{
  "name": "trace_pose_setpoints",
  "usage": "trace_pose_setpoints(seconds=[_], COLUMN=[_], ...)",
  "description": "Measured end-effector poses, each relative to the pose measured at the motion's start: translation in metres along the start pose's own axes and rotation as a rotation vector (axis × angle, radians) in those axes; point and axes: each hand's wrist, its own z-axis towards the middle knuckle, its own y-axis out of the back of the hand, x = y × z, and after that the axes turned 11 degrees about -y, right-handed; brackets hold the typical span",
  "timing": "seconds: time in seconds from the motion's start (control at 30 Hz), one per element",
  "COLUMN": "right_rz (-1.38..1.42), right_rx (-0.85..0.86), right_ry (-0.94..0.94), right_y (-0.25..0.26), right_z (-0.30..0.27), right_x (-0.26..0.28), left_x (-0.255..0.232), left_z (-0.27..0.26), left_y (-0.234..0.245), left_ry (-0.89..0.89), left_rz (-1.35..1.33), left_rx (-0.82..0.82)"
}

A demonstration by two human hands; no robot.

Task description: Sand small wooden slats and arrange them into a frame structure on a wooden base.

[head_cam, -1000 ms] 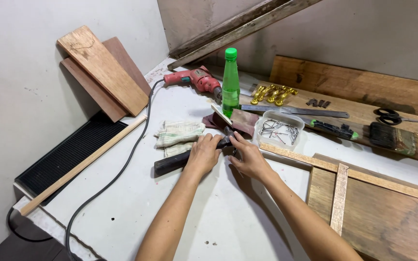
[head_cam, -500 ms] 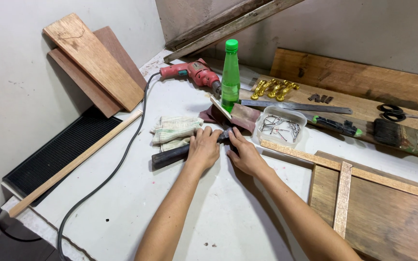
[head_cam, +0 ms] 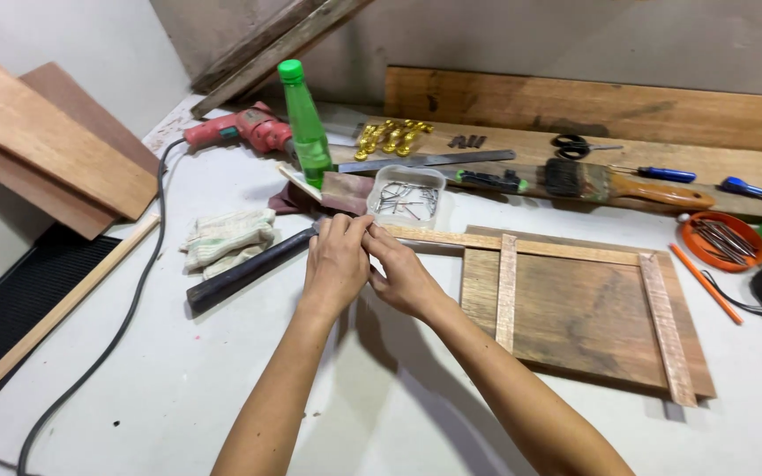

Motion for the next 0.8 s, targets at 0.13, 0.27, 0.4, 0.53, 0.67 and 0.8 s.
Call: trace_pose_setpoints(seconds=[0.13, 0.27, 0.4, 0.53, 0.67, 0.8], right_rz=[-0.020, -0.064, -0.158, -0.187, -0.234, -0.251], right_rx=[-0.077, -0.161, -0.257, -0.290, -0.336, -0.378], right_ry=[0.011, -0.047, -0.076, -0.124, -0.187, -0.266], right_y=[0.044, 0.082, 0.114, 0.151, 0.183, 0.216], right_z=[-0.037, -0.079, -0.119, -0.157, -0.191, -0.226], right_x=[-0.004, -0.016, -0.040, -0.043, -0.051, -0.050], left_x=[-0.042, -0.093, -0.144, -0.190, -0.230, -0.266], left_z=[0.003, 0.005, 0.010, 0.012, 0.014, 0.018], left_y=[-0.015, -0.024, -0.036, -0.049, -0.062, -0.082], left_ry=[-0.089, -0.149, -0.202, -0.229, -0.243, -0.310], left_rz=[-0.067, -0.166, -0.252, -0.299, -0.369, -0.429], left_rx=[-0.048, -0.038, -0.018, 0.029, 0.076, 0.091])
